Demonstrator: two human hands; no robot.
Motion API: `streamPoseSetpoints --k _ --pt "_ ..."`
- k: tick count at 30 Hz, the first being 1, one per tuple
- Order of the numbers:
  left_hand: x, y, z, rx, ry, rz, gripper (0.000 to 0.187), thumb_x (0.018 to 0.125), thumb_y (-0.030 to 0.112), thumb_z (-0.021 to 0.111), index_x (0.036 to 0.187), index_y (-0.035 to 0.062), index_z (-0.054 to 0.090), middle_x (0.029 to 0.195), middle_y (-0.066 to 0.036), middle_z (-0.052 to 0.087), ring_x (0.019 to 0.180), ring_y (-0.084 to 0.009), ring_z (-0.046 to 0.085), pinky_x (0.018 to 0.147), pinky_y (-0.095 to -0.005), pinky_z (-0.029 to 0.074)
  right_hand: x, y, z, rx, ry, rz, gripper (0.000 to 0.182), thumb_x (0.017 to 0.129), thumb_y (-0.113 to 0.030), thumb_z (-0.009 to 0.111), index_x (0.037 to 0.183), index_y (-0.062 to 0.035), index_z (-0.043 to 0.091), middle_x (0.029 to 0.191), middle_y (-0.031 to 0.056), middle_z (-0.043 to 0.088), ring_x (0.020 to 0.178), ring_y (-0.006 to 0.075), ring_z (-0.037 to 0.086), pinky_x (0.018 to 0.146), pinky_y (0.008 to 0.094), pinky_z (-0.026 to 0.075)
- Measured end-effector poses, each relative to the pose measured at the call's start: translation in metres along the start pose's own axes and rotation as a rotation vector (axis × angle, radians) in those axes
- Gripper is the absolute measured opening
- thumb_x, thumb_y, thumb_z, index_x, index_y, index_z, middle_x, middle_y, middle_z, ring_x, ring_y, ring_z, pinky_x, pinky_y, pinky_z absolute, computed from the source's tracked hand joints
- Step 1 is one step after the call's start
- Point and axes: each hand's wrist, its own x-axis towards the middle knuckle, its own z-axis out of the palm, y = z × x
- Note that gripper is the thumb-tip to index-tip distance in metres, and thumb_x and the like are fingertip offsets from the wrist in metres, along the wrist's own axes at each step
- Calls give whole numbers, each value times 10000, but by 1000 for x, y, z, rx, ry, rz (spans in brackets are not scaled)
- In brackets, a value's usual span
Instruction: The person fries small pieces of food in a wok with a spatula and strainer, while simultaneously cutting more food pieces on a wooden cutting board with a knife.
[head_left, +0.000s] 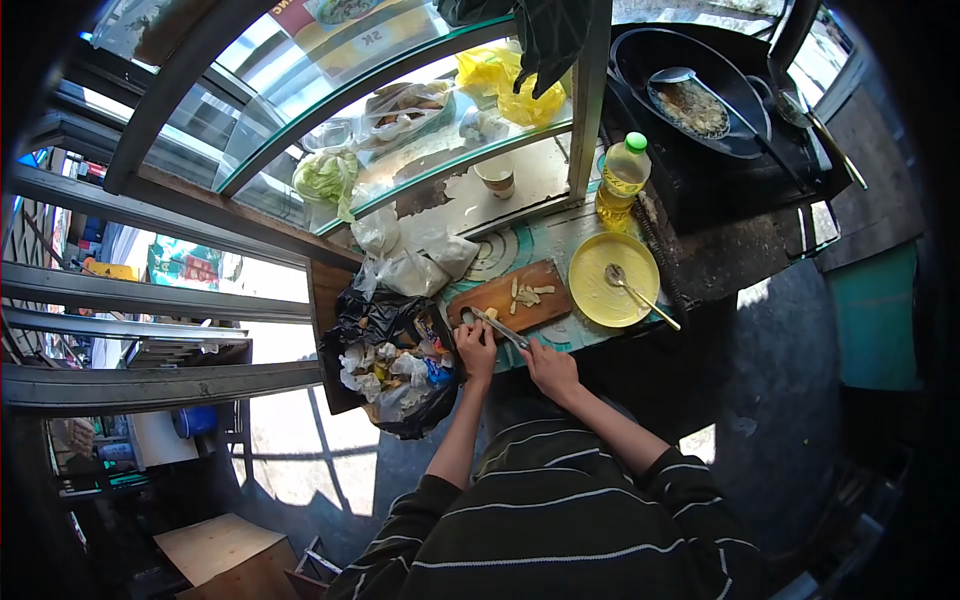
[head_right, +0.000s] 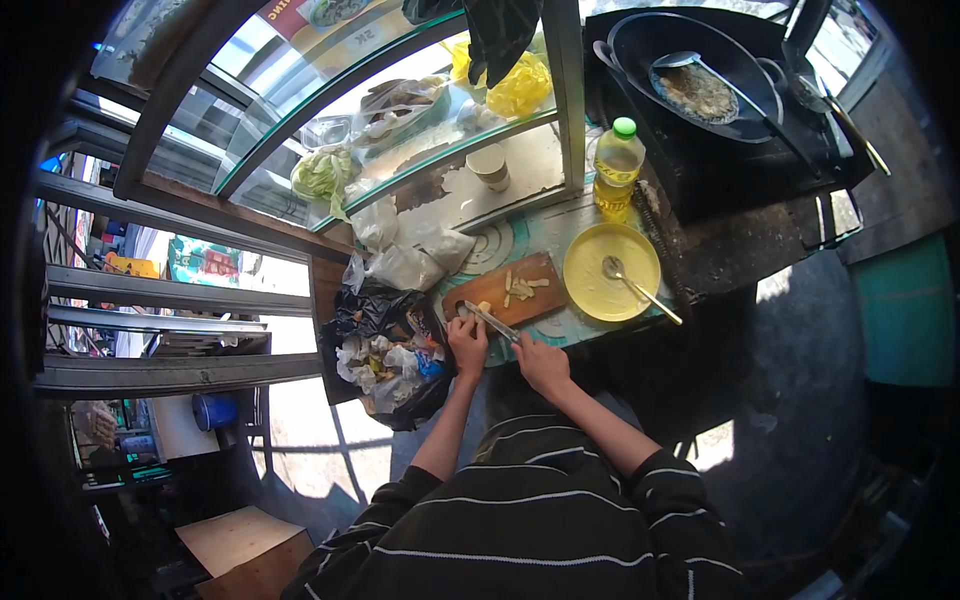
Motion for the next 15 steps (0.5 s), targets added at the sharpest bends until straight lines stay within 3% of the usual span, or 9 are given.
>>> streamPoseSetpoints --k 7,15 --pt "1 0 2 52 -11 -6 191 745 101 618 910 5 624 740 -124 489 747 -289 476 671 -382 387 9 -2 3 -5 29 -7 275 886 -354 437 886 -82 478 650 123 580 535 321 585 451 413 467" --pt "0 4 0 69 -18 34 246 768 123 608 988 12 609 762 -131 487 768 -288 471 703 -386 380 42 9 -9 172 -58 175 310 897 -362 408 909 -60 478 697 190 596 625 398 573 548 501 443"
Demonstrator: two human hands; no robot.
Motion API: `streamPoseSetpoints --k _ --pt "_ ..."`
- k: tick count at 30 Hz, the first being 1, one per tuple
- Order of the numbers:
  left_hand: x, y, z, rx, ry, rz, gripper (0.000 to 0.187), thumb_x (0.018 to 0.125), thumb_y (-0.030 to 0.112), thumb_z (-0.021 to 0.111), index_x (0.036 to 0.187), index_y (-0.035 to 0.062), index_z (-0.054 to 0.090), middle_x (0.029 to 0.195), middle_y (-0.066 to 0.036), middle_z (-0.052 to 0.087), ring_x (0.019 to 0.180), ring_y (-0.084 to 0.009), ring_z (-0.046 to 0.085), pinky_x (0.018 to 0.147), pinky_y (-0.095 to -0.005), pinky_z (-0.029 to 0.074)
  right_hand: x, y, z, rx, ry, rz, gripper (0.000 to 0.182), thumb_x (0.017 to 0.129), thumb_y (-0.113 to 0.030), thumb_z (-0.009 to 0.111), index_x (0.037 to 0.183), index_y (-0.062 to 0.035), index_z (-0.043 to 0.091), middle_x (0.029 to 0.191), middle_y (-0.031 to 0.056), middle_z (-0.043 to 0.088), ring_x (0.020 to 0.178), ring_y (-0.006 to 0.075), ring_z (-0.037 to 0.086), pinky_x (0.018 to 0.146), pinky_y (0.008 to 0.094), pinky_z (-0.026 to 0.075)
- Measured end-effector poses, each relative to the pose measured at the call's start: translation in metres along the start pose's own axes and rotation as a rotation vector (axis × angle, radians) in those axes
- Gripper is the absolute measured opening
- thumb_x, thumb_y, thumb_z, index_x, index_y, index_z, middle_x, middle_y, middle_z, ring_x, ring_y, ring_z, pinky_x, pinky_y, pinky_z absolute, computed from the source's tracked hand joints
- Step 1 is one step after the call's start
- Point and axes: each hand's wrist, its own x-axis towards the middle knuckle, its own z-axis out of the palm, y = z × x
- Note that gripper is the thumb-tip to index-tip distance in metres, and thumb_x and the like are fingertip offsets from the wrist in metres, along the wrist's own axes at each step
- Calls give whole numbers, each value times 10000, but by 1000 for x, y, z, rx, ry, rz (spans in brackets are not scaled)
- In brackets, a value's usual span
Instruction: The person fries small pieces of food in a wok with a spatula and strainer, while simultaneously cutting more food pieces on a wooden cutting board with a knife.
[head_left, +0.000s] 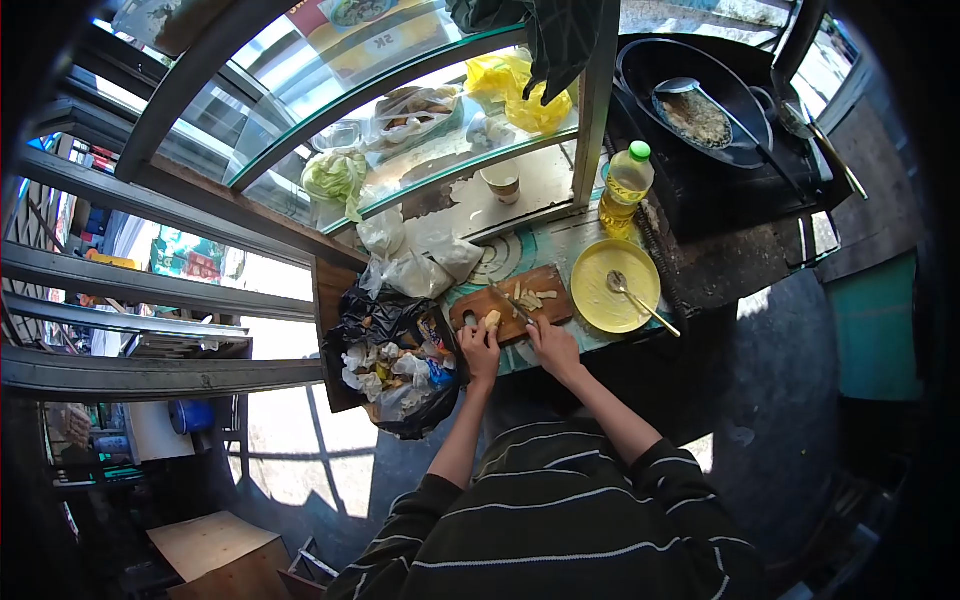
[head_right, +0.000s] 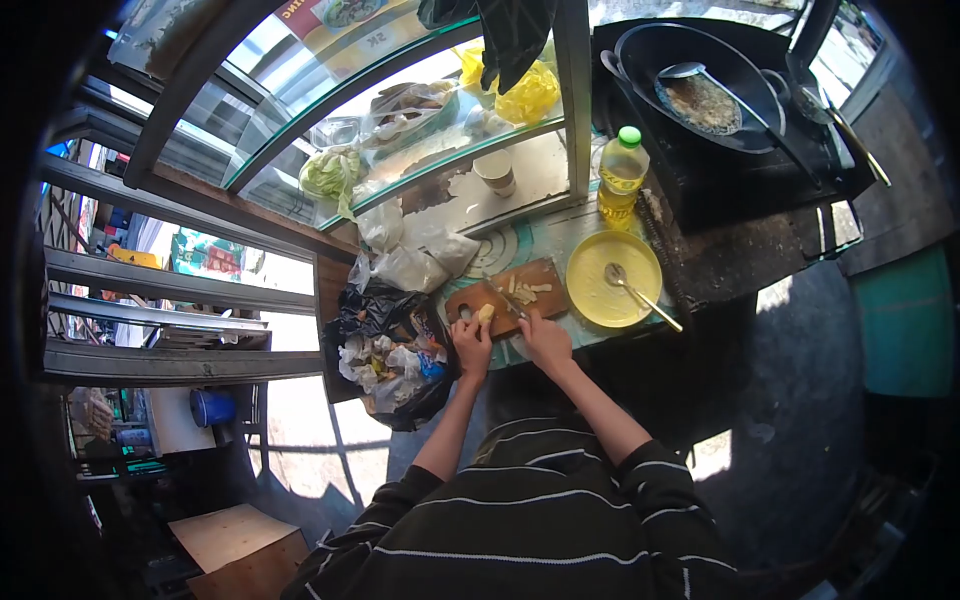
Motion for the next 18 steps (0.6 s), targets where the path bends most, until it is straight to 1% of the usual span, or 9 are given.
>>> streamPoseSetpoints --k 1,2,4,6,8,10,13,15,18 --pt "0 -1 0 1 1 -2 246 768 123 608 988 12 609 762 -131 487 768 -288 471 703 -386 380 -1 2 -6 81 -45 12 302 902 -344 401 920 -52 477 723 218 592 664 407 568 576 499 430" --pt "0 0 0 3 -16 -15 265 771 127 604 1012 17 603 775 -133 488 780 -288 470 715 -386 379 -3 7 -8 79 -47 14 302 902 -344 401 920 -52 477 723 218 592 664 407 568 576 499 430" --pt "0 2 1 1 -36 -27 284 775 131 601 1037 21 596 789 -134 489 793 -287 470 727 -386 378 -9 15 -10 187 -82 21 285 905 -324 398 922 -50 473 732 222 588 696 404 567 604 489 421" --pt "1 2 -1 62 -73 -15 315 779 138 593 1074 28 585 815 -138 493 820 -290 472 751 -388 376 -21 15 -17 187 -104 8 280 899 -325 404 913 -54 476 735 210 593 703 403 569 604 483 429" --pt "4 1 -2 56 -86 -26 318 782 141 590 1082 37 585 820 -136 497 823 -292 476 758 -390 375 -32 14 -18 189 -127 -5 276 893 -326 410 904 -59 479 739 197 598 710 402 572 603 477 437" --pt "5 2 -2 48 -103 -35 321 785 143 586 1091 45 585 824 -134 500 825 -293 480 765 -392 374 -40 16 -16 176 -124 -103 261 890 -318 417 887 -61 464 720 194 592 701 396 574 590 481 435" --pt "9 8 -9 26 -117 -62 329 796 134 576 1118 68 579 786 -126 508 810 -290 490 762 -388 377 -48 20 -10 159 -120 -94 246 887 -313 421 886 -70 459 702 190 588 668 394 573 572 489 439" --pt "8 3 -8 8 -89 14 338 809 121 579 1137 41 563 782 -129 518 777 -279 474 698 -372 393 -48 21 -11 151 -120 -87 238 886 -310 424 885 -74 457 692 189 586 652 393 573 563 494 441" --pt "6 1 -8 -14 -94 1 319 818 138 582 1120 34 575 741 -123 522 758 -277 470 687 -375 390 -48 25 -13 166 -126 -98 233 883 -310 429 887 -79 459 687 185 587 637 390 574 554 494 445"
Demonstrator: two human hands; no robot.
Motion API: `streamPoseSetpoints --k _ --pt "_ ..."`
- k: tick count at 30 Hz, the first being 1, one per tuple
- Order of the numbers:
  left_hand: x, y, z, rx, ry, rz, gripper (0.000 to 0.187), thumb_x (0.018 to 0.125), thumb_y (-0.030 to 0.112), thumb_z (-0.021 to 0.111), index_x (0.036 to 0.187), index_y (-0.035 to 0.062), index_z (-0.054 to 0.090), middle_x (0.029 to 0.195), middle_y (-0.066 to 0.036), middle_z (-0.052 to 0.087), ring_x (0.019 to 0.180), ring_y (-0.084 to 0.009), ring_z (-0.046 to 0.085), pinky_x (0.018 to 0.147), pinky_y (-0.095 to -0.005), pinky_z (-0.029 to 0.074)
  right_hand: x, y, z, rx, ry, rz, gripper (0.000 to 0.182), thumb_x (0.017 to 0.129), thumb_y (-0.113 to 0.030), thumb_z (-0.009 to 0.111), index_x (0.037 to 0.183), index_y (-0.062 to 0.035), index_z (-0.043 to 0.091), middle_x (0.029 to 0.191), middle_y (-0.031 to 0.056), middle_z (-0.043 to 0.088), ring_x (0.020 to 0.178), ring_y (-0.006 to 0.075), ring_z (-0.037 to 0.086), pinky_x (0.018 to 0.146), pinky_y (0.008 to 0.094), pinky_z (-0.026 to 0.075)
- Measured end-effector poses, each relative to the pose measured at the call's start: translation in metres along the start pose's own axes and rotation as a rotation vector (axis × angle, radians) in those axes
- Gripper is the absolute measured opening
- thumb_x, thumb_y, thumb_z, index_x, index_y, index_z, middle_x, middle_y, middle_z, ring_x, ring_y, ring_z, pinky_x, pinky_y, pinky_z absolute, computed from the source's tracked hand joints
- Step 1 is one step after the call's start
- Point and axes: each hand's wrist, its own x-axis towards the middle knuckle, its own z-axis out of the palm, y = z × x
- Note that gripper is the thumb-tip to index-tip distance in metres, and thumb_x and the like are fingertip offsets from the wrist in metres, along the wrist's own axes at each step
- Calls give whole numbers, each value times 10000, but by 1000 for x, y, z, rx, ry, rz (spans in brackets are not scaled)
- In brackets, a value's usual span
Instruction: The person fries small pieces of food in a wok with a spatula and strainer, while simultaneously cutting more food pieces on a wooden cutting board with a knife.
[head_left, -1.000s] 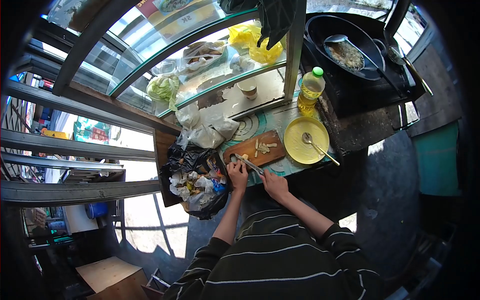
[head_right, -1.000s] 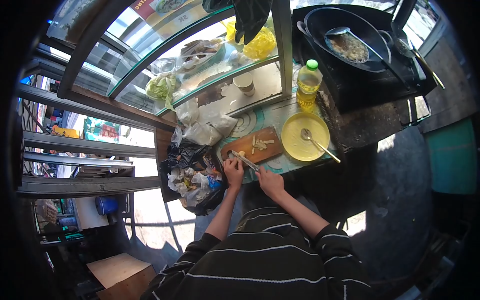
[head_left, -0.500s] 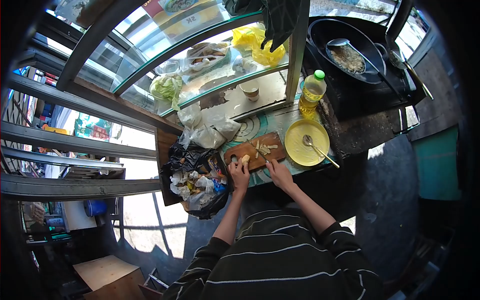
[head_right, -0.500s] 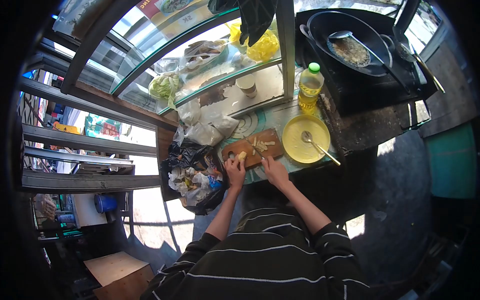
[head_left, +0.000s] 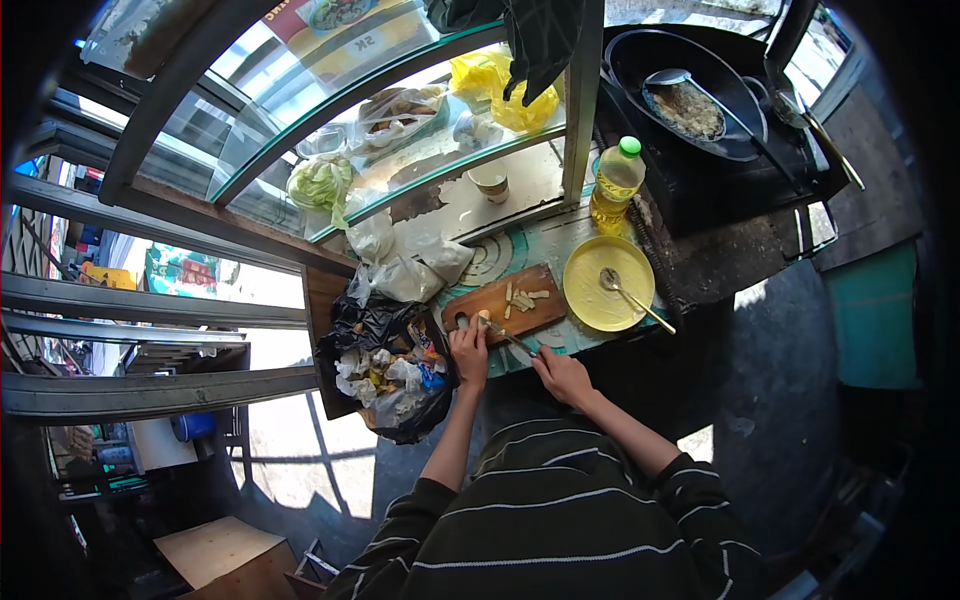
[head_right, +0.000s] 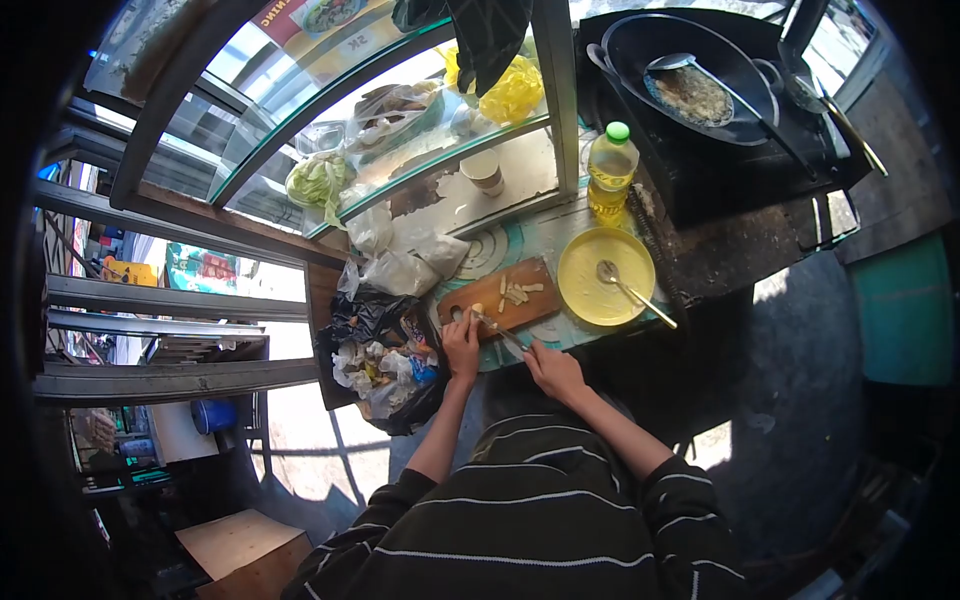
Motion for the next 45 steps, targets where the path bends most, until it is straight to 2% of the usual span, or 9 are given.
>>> streamPoseSetpoints --k 7,13,18,24,33,37,39,41,45 --pt "-1 -3 1 -21 4 17 337 801 145 605 1115 26 575 757 -128 524 765 -275 469 690 -376 392 0 3 -7 -67 2 -51 220 875 -304 452 889 -85 473 710 160 591 650 368 579 557 471 449" --pt "-3 -4 2 -11 -6 27 405 749 67 624 1146 26 551 815 -141 519 813 -287 475 727 -379 402 1 7 -8 -105 10 -82 205 868 -297 470 884 -93 495 728 134 595 659 336 586 555 435 459" --pt "0 -2 2 -35 28 -20 389 688 15 611 1076 5 588 782 -139 510 796 -293 487 717 -381 410 2 3 -10 -191 50 -82 201 854 -300 489 873 -102 519 717 117 596 640 311 593 534 416 466" --pt "0 -4 4 -43 45 -28 367 673 44 619 1037 -2 607 753 -134 503 768 -289 487 700 -385 414 3 0 -13 -192 84 -139 190 835 -301 518 861 -115 546 692 109 592 615 306 593 512 410 465" --pt "3 -5 9 -53 84 -63 305 672 74 633 964 -14 639 710 -132 498 750 -288 484 714 -377 402 2 -14 0 -174 210 -81 179 819 -299 527 836 -121 533 651 126 570 543 336 578 471 437 467" --pt "2 -6 11 -72 99 -73 291 675 78 641 948 -20 641 710 -132 502 747 -288 483 730 -381 395 7 -15 8 -172 187 -56 185 819 -302 528 845 -119 535 650 126 570 561 338 583 483 437 469" --pt "2 -6 11 -8 138 1 278 683 88 656 946 -2 645 692 -126 496 725 -282 494 668 -371 405 12 -22 7 -170 189 -43 188 819 -304 527 846 -118 536 651 125 571 567 338 585 487 436 469" --pt "2 -5 11 -14 132 -2 276 690 100 661 947 0 645 694 -128 500 723 -284 494 671 -371 404 20 -29 7 -158 158 8 201 829 -301 524 846 -103 551 685 123 596 612 333 588 539 434 465" --pt "-1 -2 9 -5 120 18 263 718 135 665 948 8 648 703 -130 514 720 -286 495 682 -373 399 42 -32 4 -168 163 92 213 837 -303 517 865 -95 553 694 138 603 636 354 585 558 453 456"
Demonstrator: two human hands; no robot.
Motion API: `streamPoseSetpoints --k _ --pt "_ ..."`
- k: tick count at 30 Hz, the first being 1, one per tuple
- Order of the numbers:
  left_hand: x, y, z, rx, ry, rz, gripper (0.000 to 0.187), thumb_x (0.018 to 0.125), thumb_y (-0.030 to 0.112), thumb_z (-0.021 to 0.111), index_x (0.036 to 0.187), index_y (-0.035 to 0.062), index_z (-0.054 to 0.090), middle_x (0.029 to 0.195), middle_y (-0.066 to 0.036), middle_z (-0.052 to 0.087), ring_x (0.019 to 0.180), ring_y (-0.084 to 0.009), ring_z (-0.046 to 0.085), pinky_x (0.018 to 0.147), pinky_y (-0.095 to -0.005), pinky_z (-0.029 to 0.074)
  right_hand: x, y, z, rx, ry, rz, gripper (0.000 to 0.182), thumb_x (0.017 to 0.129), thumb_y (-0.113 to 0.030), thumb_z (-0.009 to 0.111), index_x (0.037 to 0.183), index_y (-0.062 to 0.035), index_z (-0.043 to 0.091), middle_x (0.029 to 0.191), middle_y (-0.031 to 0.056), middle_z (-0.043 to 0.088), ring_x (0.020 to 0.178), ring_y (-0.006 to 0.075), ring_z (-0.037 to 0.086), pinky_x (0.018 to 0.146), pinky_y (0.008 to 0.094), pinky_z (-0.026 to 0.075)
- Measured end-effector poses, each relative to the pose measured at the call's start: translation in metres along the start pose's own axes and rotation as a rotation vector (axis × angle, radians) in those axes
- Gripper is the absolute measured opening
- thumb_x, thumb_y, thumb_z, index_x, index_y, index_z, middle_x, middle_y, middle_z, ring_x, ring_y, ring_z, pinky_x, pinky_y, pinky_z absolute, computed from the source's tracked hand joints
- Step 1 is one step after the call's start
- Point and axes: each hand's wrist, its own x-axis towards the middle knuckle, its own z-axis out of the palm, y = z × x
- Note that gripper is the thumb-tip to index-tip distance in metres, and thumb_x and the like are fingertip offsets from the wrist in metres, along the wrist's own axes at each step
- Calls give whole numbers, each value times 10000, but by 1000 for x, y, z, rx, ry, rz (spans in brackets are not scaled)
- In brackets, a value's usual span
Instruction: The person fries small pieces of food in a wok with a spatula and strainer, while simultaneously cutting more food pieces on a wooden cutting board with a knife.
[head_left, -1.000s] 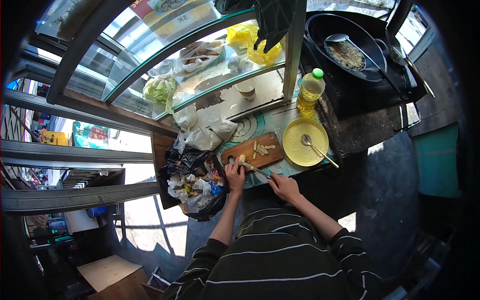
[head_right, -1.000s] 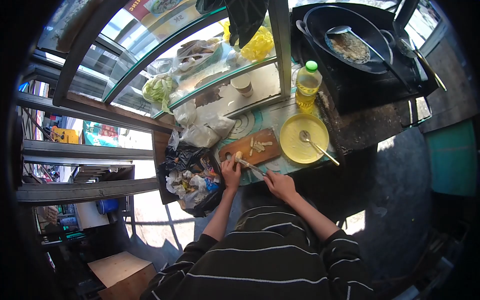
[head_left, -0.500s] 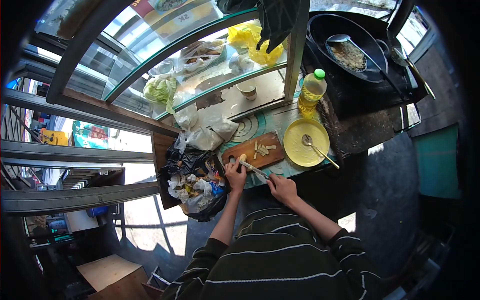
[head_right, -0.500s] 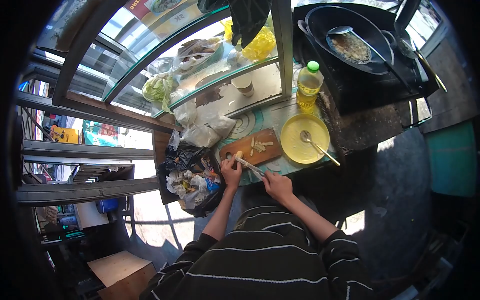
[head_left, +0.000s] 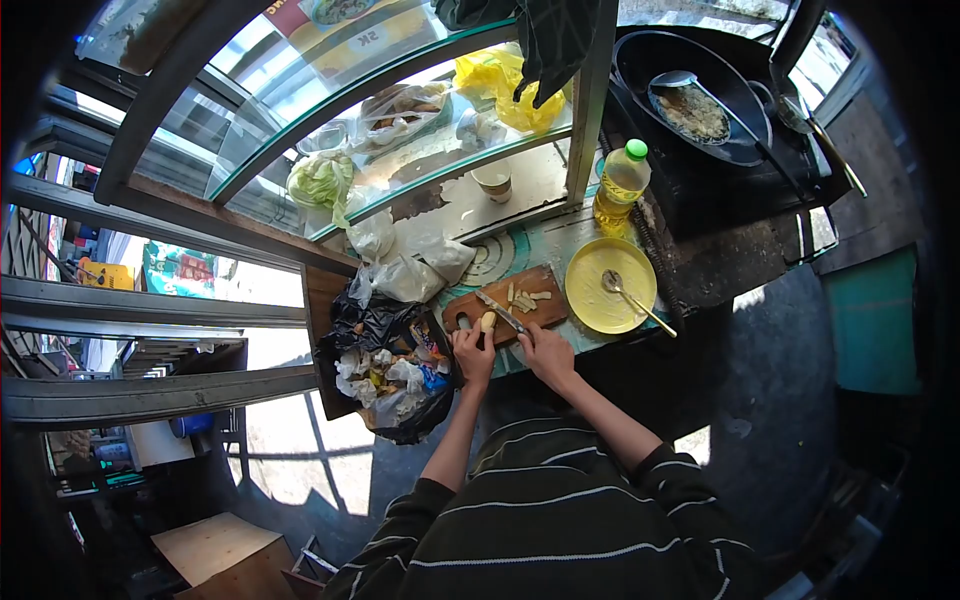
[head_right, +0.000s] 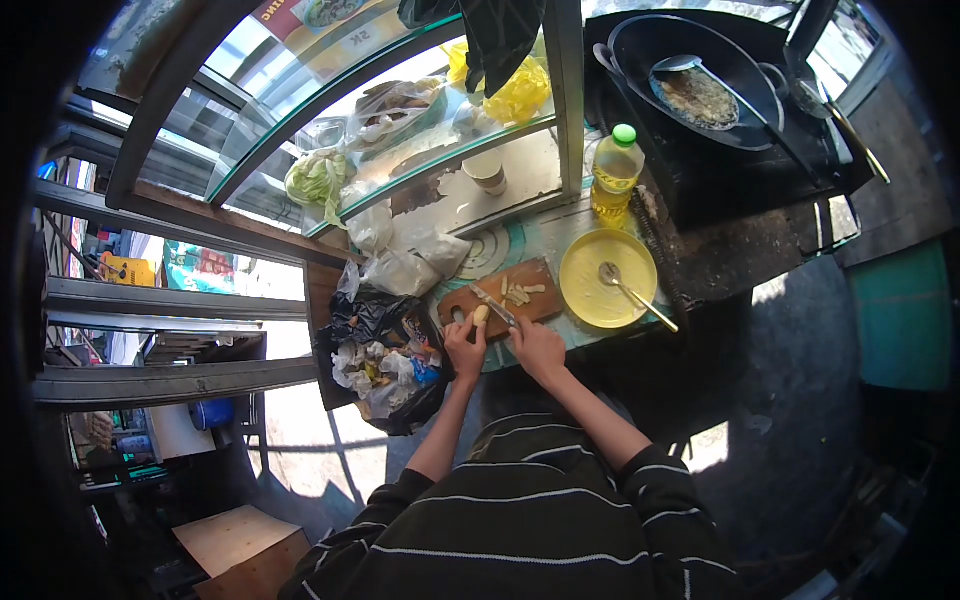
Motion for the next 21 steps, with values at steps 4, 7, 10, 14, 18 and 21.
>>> streamPoseSetpoints --k 4,7,10,14,18,21 --pt "-2 -2 -4 -5 -33 -42 238 752 134 639 955 11 646 711 -131 521 721 -286 497 686 -371 393 -1 6 -10 165 -92 10 233 855 -301 496 909 -80 548 717 165 604 688 373 581 592 462 447" --pt "1 -6 -7 -53 -109 -120 216 782 123 606 965 13 640 707 -127 517 721 -286 493 679 -375 388 -18 16 -7 214 -129 -47 237 858 -309 484 890 -82 542 718 165 600 701 368 579 596 458 443" --pt "0 -9 -8 -55 -137 -70 232 790 106 595 962 -48 616 709 -138 507 747 -287 479 674 -382 390 -29 20 -7 219 -141 -64 234 854 -319 483 859 -93 540 710 155 598 698 357 581 588 455 442" --pt "-1 -8 -6 -62 -107 -40 228 794 97 585 960 -58 602 720 -138 502 744 -291 471 664 -383 388 -30 23 -3 130 -94 -100 228 845 -324 497 866 -102 546 706 142 599 699 341 586 589 442 453" --pt "1 -8 -6 -78 -105 -31 201 800 83 569 945 -53 599 724 -138 495 742 -294 469 660 -387 385 -27 23 0 144 -100 -110 225 839 -327 508 868 -108 549 712 137 599 689 333 590 584 439 460" --pt "0 -10 -5 -67 -78 17 192 800 82 565 941 -44 598 726 -142 494 745 -297 470 661 -390 386 -28 23 0 155 -97 -106 222 836 -326 511 861 -109 551 715 137 597 675 332 591 578 446 460"
